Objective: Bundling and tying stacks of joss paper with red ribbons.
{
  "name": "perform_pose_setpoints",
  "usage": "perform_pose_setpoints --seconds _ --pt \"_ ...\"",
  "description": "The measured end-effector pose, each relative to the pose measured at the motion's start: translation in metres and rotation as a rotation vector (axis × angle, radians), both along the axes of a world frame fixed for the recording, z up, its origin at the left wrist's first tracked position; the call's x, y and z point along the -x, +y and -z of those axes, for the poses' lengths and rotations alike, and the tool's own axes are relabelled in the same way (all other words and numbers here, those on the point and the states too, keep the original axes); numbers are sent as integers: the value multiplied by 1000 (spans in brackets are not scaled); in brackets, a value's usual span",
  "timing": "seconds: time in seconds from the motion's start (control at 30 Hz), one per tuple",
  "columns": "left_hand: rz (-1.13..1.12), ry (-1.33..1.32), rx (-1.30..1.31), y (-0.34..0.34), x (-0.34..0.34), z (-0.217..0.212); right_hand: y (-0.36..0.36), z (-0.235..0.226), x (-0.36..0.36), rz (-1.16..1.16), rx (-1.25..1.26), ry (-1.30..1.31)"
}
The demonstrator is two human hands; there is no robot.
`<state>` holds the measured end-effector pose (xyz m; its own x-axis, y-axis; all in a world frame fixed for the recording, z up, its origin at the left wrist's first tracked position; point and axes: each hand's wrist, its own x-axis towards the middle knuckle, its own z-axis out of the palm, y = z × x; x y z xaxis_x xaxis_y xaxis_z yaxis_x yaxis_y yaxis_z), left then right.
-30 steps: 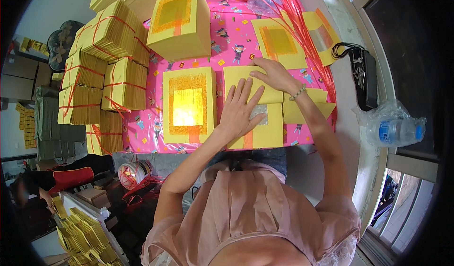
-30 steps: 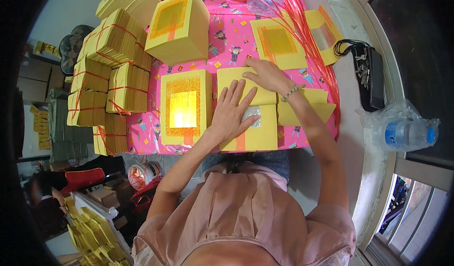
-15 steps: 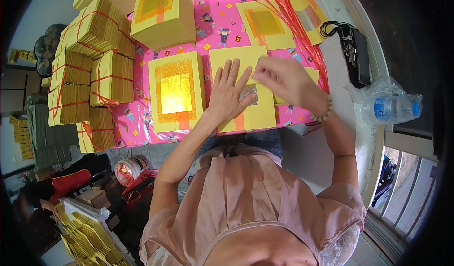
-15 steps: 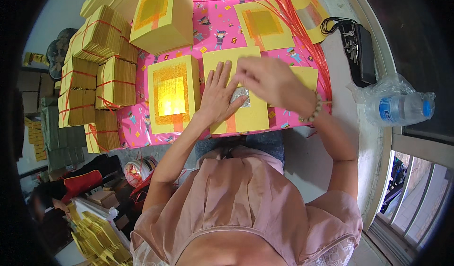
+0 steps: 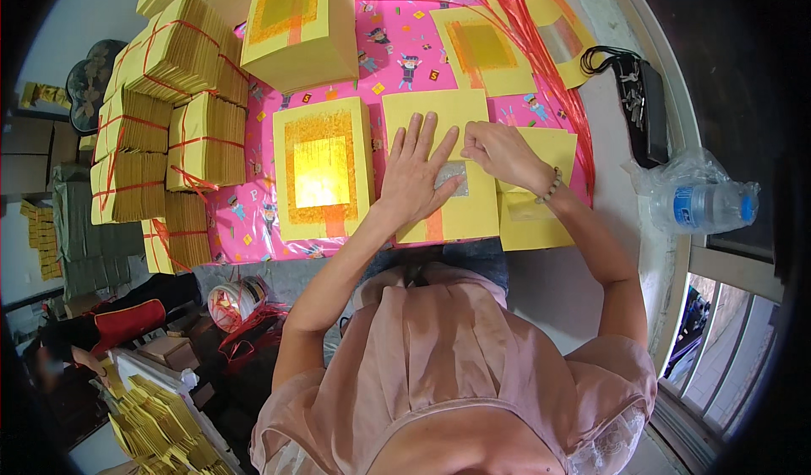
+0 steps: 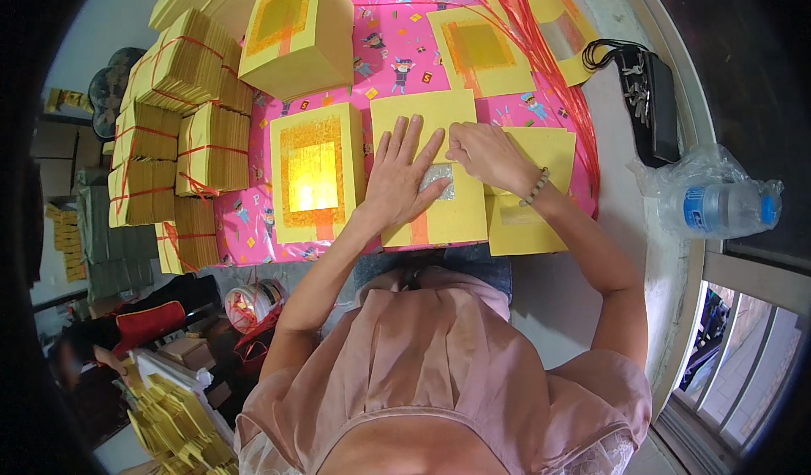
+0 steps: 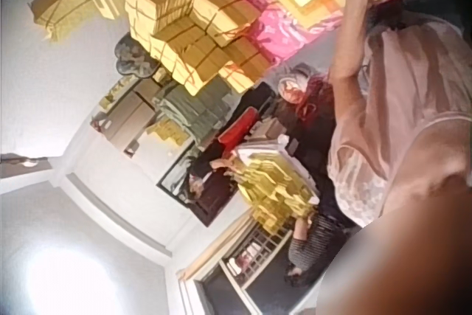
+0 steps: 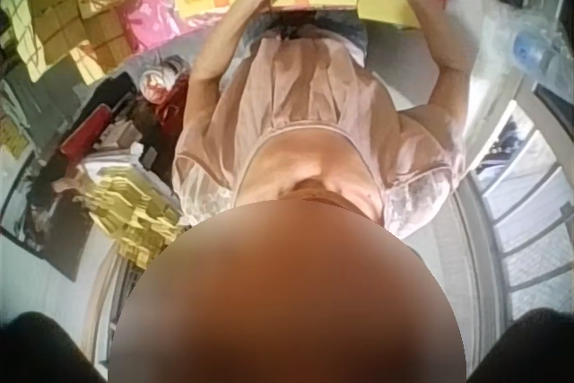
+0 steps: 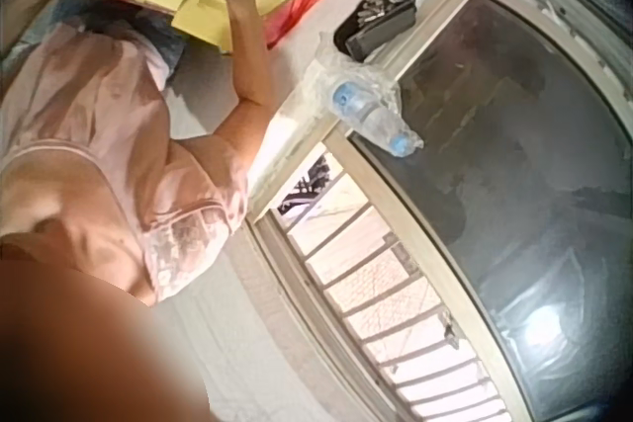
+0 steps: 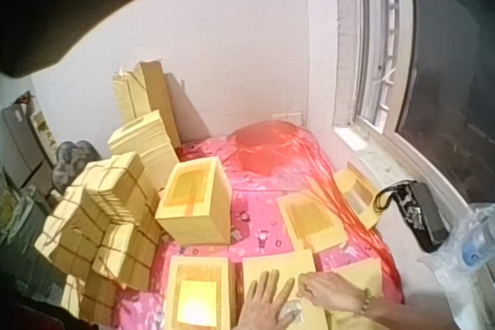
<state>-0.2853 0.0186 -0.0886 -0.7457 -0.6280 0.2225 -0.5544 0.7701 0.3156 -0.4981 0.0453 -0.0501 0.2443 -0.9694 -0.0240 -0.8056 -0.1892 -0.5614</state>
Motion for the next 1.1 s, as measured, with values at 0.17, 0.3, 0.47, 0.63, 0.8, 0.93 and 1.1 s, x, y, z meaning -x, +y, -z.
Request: perform_pose_setpoints --seconds 0.17,0.3,0.47,0.63,0.8,0.93,1.1 --pt "-2 34 -59 -3 -2 -1 6 2 -2 28 55 12" --pt "-32 -30 -49 -2 -3 -2 9 -2 -9 51 112 22" --pt "-35 -43 -18 -3 -3 1 12 1 -7 76 75 -60" --pt "-26 -22 -40 -4 -2 0 14 4 -6 89 41 -99" --pt "-14 -14 -30 -7 -5 6 15 -6 -9 108 -5 -70" --pt "-2 69 -116 -12 -9 6 19 8 -7 0 332 43" --pt "-60 322 -295 -24 -16 -11 12 14 1 -224 583 402"
